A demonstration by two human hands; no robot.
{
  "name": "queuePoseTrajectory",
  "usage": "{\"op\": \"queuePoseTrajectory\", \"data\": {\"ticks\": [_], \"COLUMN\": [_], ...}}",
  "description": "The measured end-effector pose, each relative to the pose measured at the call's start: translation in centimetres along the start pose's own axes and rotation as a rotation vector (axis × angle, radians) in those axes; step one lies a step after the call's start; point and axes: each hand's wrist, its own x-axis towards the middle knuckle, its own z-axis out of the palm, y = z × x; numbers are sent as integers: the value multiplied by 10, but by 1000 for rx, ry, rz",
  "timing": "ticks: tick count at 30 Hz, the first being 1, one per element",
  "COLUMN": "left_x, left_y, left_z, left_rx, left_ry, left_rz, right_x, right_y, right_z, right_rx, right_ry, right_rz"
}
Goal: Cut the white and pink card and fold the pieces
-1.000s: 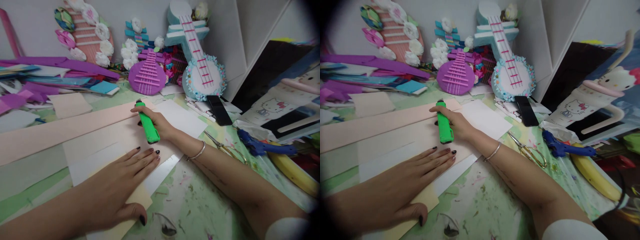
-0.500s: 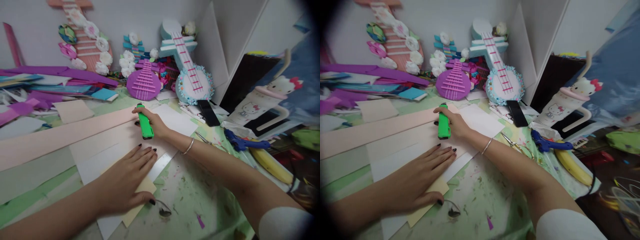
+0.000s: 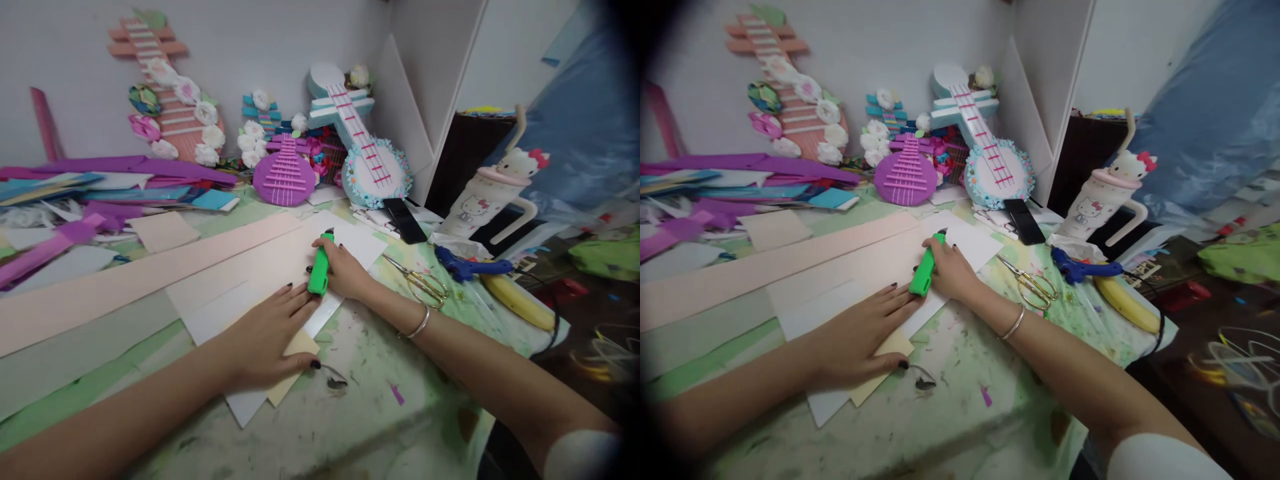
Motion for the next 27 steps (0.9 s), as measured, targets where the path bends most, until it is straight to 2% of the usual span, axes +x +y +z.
{"op": "queuePoseTrajectory", "data": {"ticks": [10,21,24,27], "left_x": [-1,-2,-2,-3], "left_y": [-8,-9,-9,-9], "left_z": [1,3,3,2], "left_rx": [11,-3,-10,-29], "left_ry": [0,-3,7,-2], "left_rz": [57,55,45,37], "right_x": [4,9,7,0], "right_y": [8,11,10,11], "right_z": [3,2,-4,-19], "right_rx": [6,31,97,245], "right_ry": [-14,-48,-39,28], "right_rz": [-120,-177,-128,32]}}
